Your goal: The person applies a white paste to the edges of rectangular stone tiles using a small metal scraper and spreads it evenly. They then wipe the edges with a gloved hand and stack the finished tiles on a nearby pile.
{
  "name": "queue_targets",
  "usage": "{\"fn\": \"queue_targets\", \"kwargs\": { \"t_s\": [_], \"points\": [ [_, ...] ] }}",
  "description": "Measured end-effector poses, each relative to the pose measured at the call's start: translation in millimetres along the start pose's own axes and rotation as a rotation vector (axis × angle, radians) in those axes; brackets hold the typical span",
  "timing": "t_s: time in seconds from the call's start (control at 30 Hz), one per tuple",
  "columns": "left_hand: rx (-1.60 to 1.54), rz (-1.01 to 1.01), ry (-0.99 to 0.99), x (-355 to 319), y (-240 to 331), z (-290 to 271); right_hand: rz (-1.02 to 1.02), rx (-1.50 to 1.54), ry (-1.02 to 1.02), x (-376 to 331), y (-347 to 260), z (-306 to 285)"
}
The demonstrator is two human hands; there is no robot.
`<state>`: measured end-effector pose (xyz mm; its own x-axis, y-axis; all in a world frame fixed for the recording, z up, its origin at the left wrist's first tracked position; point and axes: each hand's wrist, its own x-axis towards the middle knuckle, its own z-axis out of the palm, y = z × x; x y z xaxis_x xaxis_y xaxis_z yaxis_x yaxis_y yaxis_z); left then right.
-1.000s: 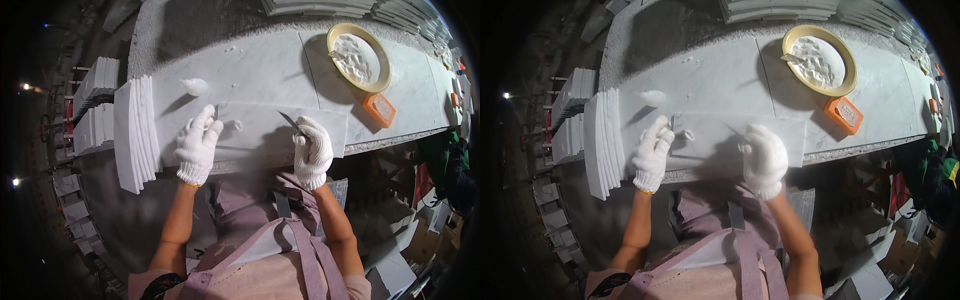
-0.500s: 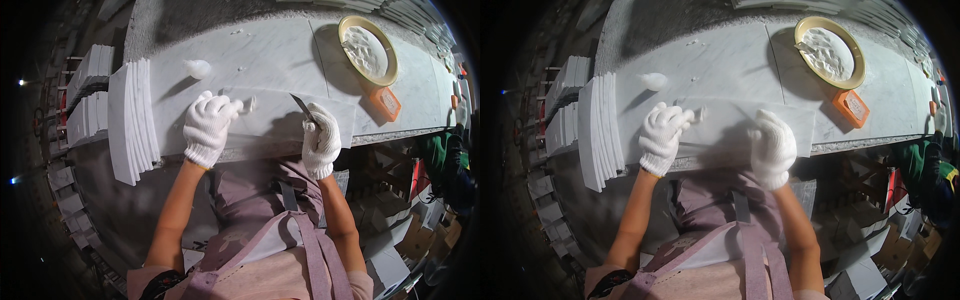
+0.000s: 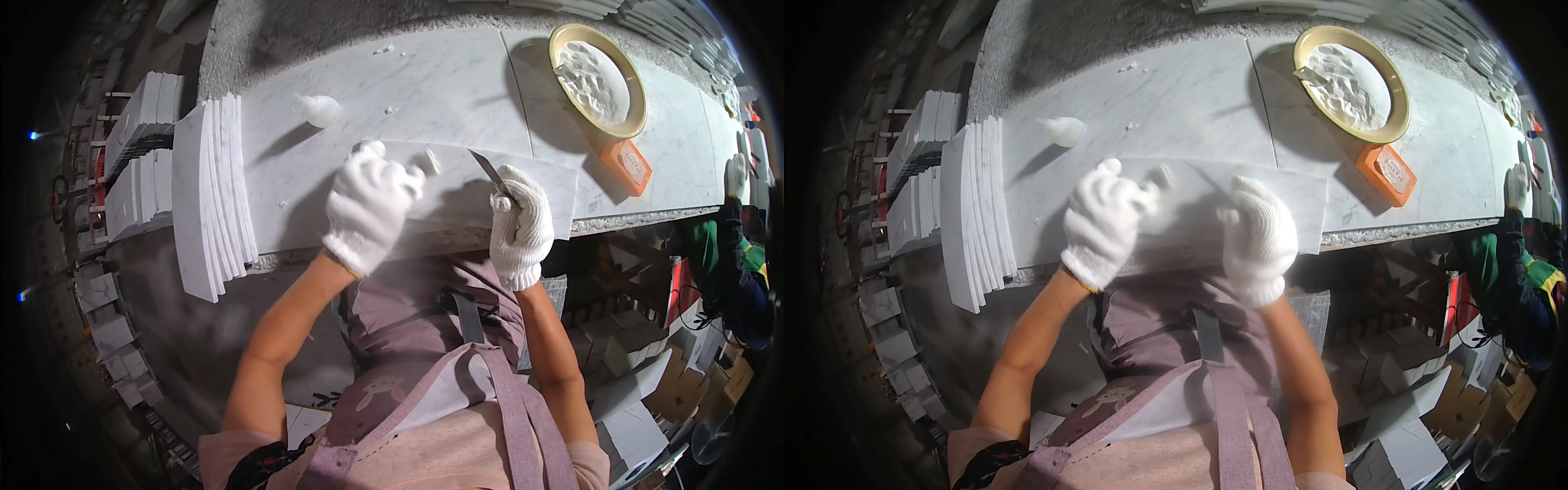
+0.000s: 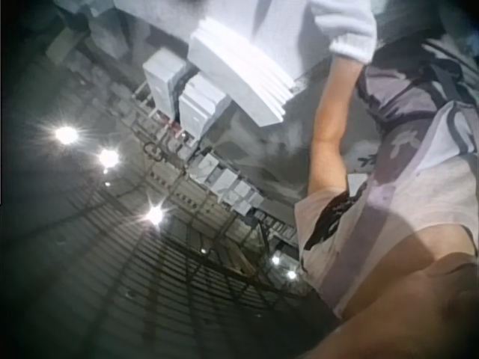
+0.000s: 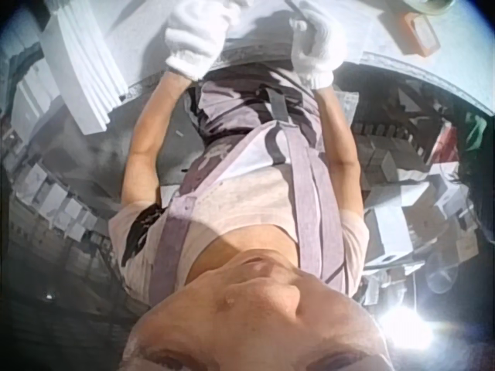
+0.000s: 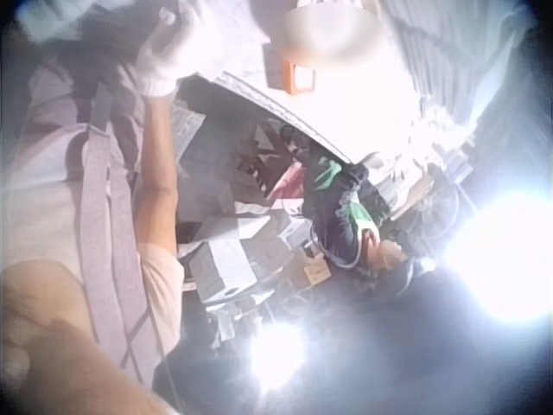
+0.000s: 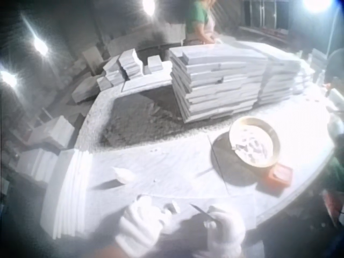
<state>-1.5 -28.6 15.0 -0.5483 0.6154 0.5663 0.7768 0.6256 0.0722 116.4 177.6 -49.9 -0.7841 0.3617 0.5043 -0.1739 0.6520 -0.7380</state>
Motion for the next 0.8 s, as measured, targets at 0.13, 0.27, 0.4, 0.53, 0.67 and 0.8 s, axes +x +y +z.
{"fn": "queue_targets", "kwargs": {
  "t_s": [0.13,0.27,0.4,0.53,0.67,0.8],
  "points": [
    [-0.075,-0.225,-0.322,-3.8,-7.6,0.0,-0.022,-0.009,0.008,0.6,-0.5,-1.6],
    [-0.039,-0.002,-0.154,-10.1,-12.1,4.0,-0.01,0.028,0.013,0.5,-0.7,-1.6],
    [-0.182,-0.139,-0.249,-7.4,-13.2,3.5,-0.011,0.016,0.023,0.0,-1.1,-0.7],
    [0.037,-0.021,-0.327,-2.5,-6.9,-3.6,0.129,0.14,0.041,-5.7,-4.8,-7.6],
    [-0.027,0.01,-0.526,3.2,-0.7,-18.1,0.151,0.16,0.015,-30.6,-13.5,-33.7],
    [-0.076,-0.212,-0.372,33.2,-9.1,-10.4,0.167,0.241,-0.05,-75.0,-21.5,-63.0]
  ]
}}
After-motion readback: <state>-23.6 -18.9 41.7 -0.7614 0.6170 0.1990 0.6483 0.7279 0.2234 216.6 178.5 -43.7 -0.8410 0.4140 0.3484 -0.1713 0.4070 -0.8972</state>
